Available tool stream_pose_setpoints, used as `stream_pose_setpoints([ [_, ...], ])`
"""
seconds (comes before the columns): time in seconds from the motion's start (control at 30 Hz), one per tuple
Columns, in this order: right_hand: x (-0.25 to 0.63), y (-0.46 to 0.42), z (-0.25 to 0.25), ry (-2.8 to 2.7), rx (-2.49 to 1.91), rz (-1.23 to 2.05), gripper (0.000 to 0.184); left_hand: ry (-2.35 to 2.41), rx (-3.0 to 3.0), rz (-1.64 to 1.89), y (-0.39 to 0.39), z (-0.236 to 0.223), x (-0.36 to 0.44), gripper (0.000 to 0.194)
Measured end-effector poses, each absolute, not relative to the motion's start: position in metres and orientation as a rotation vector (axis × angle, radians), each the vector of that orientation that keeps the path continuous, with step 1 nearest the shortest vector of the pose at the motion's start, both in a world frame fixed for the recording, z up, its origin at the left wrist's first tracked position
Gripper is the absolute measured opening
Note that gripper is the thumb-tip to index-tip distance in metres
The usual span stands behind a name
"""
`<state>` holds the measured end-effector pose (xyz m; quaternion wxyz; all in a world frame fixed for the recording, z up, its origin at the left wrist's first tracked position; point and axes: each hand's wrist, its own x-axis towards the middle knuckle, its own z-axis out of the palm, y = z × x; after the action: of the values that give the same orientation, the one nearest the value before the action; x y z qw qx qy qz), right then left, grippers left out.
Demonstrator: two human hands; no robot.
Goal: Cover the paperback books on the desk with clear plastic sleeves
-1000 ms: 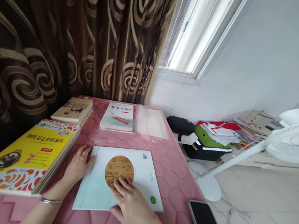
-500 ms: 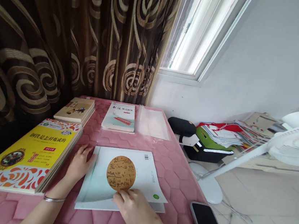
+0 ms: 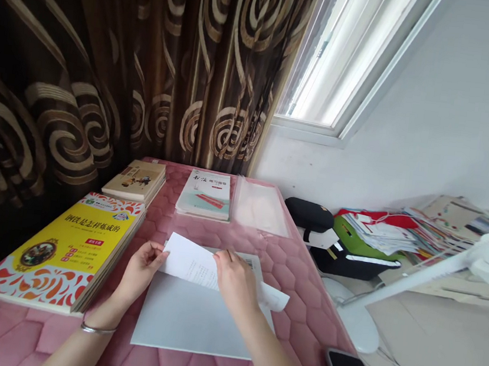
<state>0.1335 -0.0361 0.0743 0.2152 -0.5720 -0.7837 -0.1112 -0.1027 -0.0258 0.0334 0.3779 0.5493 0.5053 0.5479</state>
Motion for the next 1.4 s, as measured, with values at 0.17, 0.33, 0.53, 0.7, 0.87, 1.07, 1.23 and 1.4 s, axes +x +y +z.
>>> stream_pose_setpoints([
  [0.17, 0.095, -0.043, 0.081, -2.250, -1.311, -0.345, 0.029, 1.415, 1.396, 1.389, -0.021, 0.024, -0.102, 0.028],
  [0.33, 0.063, -0.046, 0.058, -2.364, -1.147, -0.254, 0.028, 1.555, 1.449, 1.376, -0.021, 0.021, -0.103, 0.025],
  [0.53, 0.063, -0.042, 0.025, -2.343, -1.251, -0.219, 0.037, 1.676, 1.442, 1.476, -0.013, 0.013, -0.109, 0.025],
  [0.7, 0.062, -0.046, 0.016, -2.207, -1.262, -0.373, 0.036, 1.699, 1.205, 1.487, 0.012, 0.009, -0.108, 0.015],
  [0.87, 0.061, -0.050, 0.018, -2.154, -1.274, -0.429, 0.036, 1.668, 1.082, 1.424, 0.062, 0.014, -0.102, 0.022],
  [1.07, 0.062, -0.046, 0.014, -2.163, -1.265, -0.429, 0.037, 1.439, 1.033, 1.352, 0.077, 0.022, -0.099, 0.032],
  [1.23, 0.061, -0.047, 0.012, -2.164, -1.256, -0.432, 0.038, 1.233, 1.019, 1.366, 0.055, 0.033, -0.102, 0.037],
  [1.4, 0.061, -0.049, 0.020, -2.106, -1.233, -0.456, 0.037, 1.132, 1.007, 1.375, 0.036, 0.045, -0.103, 0.049],
])
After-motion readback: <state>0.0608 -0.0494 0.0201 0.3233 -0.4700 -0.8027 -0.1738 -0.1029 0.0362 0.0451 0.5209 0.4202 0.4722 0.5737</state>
